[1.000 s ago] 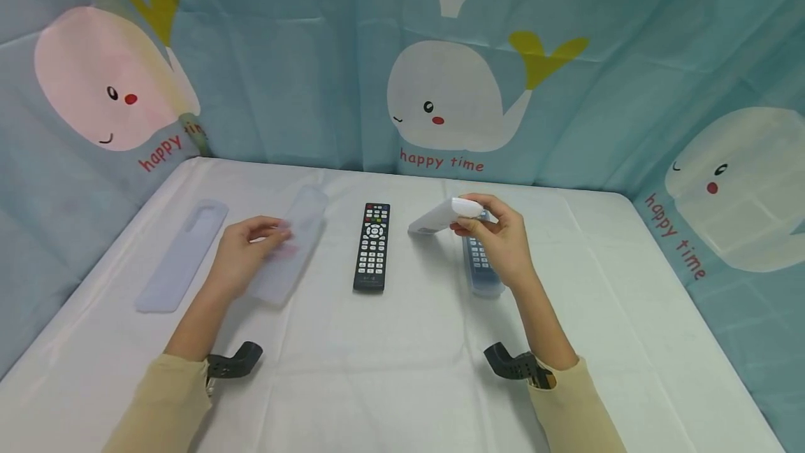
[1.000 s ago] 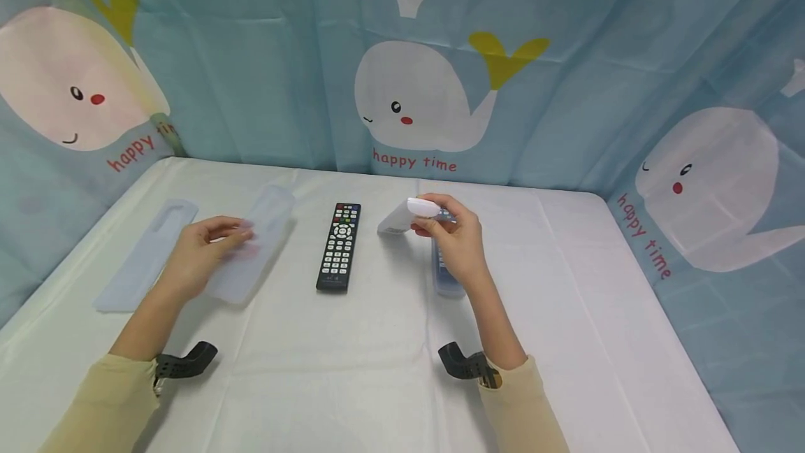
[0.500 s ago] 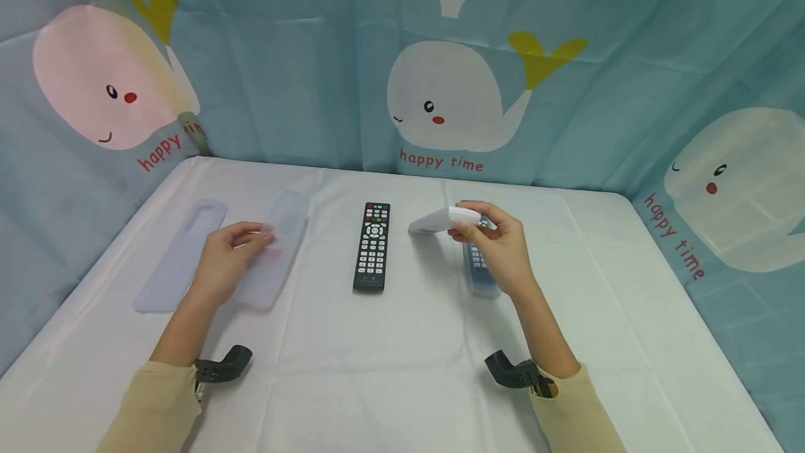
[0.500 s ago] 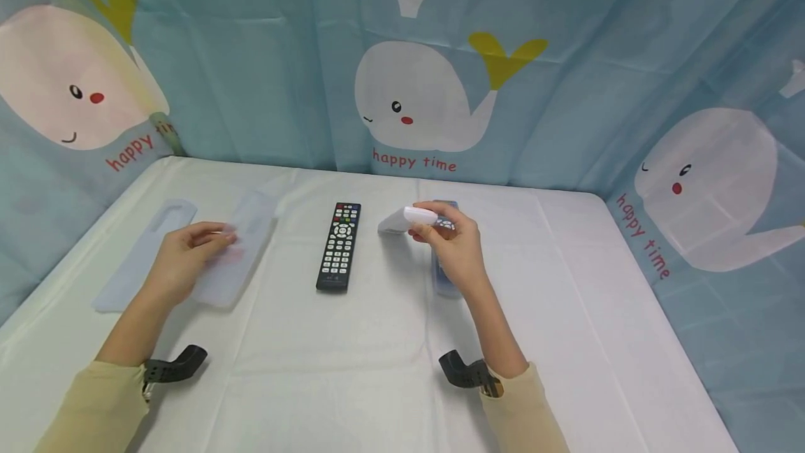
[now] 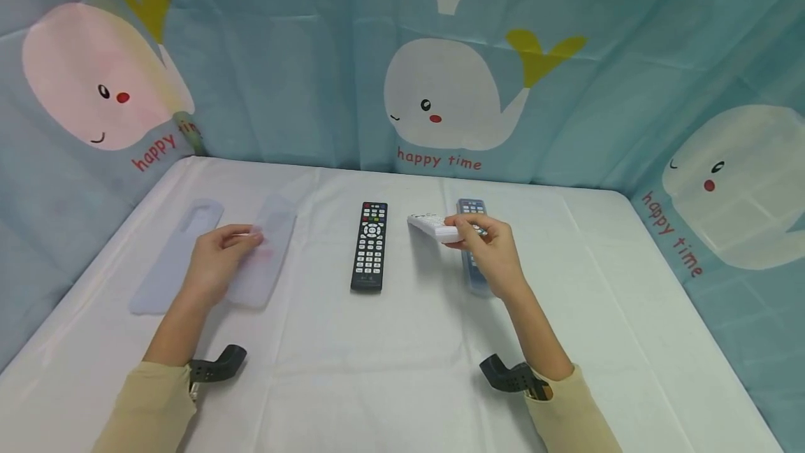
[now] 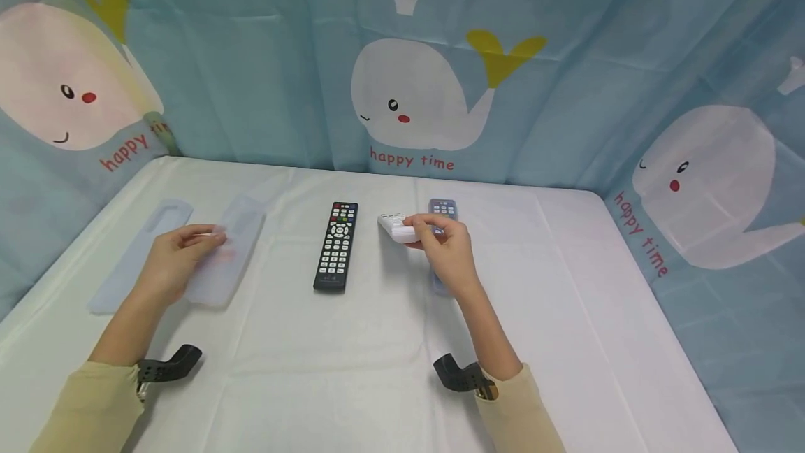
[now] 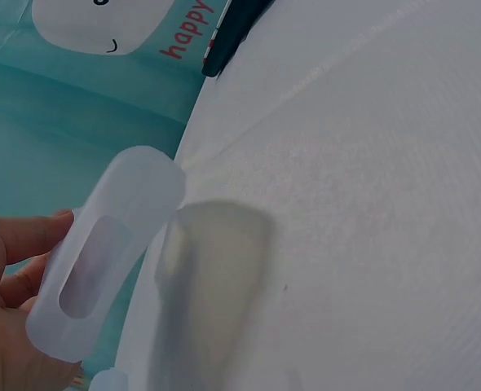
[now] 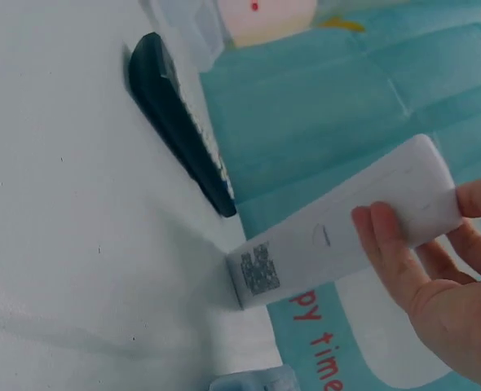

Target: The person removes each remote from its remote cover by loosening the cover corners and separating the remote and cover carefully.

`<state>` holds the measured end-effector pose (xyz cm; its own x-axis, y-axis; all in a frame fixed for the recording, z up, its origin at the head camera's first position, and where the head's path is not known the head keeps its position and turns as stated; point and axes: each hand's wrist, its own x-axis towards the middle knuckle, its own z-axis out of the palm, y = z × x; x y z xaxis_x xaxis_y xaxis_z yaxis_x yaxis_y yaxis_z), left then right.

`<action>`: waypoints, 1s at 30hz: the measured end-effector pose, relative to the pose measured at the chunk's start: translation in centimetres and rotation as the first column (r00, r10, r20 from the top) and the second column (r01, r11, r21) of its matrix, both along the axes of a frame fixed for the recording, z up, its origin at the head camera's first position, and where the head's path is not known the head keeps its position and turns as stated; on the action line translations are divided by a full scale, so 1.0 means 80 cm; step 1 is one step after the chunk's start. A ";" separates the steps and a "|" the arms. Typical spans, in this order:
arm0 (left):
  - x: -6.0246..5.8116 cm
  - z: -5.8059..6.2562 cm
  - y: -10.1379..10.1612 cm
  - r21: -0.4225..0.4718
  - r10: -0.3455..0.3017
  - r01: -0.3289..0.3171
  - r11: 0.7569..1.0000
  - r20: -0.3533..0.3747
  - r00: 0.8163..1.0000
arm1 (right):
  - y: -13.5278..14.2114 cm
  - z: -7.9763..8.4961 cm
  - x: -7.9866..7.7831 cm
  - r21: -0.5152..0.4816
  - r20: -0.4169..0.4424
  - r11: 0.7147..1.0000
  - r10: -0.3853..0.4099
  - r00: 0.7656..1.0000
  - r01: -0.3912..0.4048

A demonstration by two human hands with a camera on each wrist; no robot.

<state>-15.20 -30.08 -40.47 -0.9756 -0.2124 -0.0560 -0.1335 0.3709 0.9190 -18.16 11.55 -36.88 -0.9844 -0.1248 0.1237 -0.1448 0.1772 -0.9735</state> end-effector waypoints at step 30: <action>-0.004 -0.011 -0.039 -0.053 0.043 -0.036 0.998 0.132 0.990 | -0.017 -0.012 0.002 0.233 0.312 0.969 -0.001 0.950 -0.075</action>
<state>-15.49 -33.23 -41.32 -0.9510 -0.2565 -0.1729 -0.2688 0.4086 0.8722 -18.03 10.20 -37.84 -0.9633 -0.1499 -0.2227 0.1442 0.4107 -0.9003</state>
